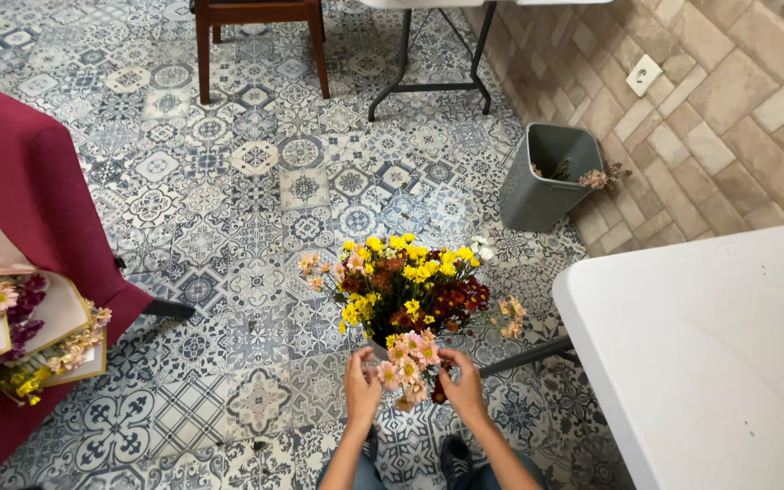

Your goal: The person selects flowers from a vase, trims the stems with shears, and organizes them on a table.

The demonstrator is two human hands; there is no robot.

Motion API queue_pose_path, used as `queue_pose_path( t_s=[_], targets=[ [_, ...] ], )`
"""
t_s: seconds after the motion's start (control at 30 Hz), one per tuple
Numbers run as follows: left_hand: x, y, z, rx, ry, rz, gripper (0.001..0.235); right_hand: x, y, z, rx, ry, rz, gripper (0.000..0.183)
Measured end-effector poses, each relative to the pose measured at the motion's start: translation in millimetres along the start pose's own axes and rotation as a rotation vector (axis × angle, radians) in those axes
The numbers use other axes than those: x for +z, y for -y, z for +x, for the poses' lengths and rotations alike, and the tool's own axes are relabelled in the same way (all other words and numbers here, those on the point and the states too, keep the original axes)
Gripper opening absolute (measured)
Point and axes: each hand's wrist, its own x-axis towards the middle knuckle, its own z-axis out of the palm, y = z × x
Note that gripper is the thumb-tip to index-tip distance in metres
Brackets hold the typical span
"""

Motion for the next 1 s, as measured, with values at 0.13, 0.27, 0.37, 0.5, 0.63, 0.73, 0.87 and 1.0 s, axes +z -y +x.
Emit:
queue_pose_path(
  t_s=[0.13, 0.27, 0.37, 0.5, 0.63, 0.73, 0.87, 1.0],
  targets=[
    [14.5, 42.6, 17.4, -0.077, 0.129, 0.042, 0.056, 11.9, -26.5, 14.8, 0.050, 0.016, -0.092, 0.043],
    [26.3, 48.8, 17.7, 0.218, 0.244, 0.130, 0.046, 31.9, -72.5, 25.5, -0.088, 0.031, -0.306, 0.044],
    [32.8, 34.1, 16.5, 0.136, 0.300, 0.179, 0.032, 38.7, -71.4, 25.4, -0.041, 0.042, -0.369, 0.048],
    [46.1, 52.1, 23.7, 0.478, 0.188, 0.118, 0.010, 61.2, -163.6, 53.3, -0.167, 0.011, -0.439, 0.045],
    [36.1, 16.5, 12.1, 0.482, 0.161, 0.056, 0.009, 57.8, -123.4, 44.5, -0.194, -0.038, -0.486, 0.042],
    [45.0, 23.9, 19.0, 0.437, 0.204, -0.096, 0.007, 59.7, -115.2, 45.0, -0.212, -0.069, -0.554, 0.034],
    [53.7, 35.6, 23.7, 0.461, 0.186, -0.041, 0.013, 54.5, -100.5, 38.3, -0.187, -0.092, -0.587, 0.032],
    [55.6, 42.8, 30.9, 0.517, 0.156, -0.035, 0.012, 44.5, -97.0, 39.8, -0.157, -0.130, -0.519, 0.030]
  ],
)
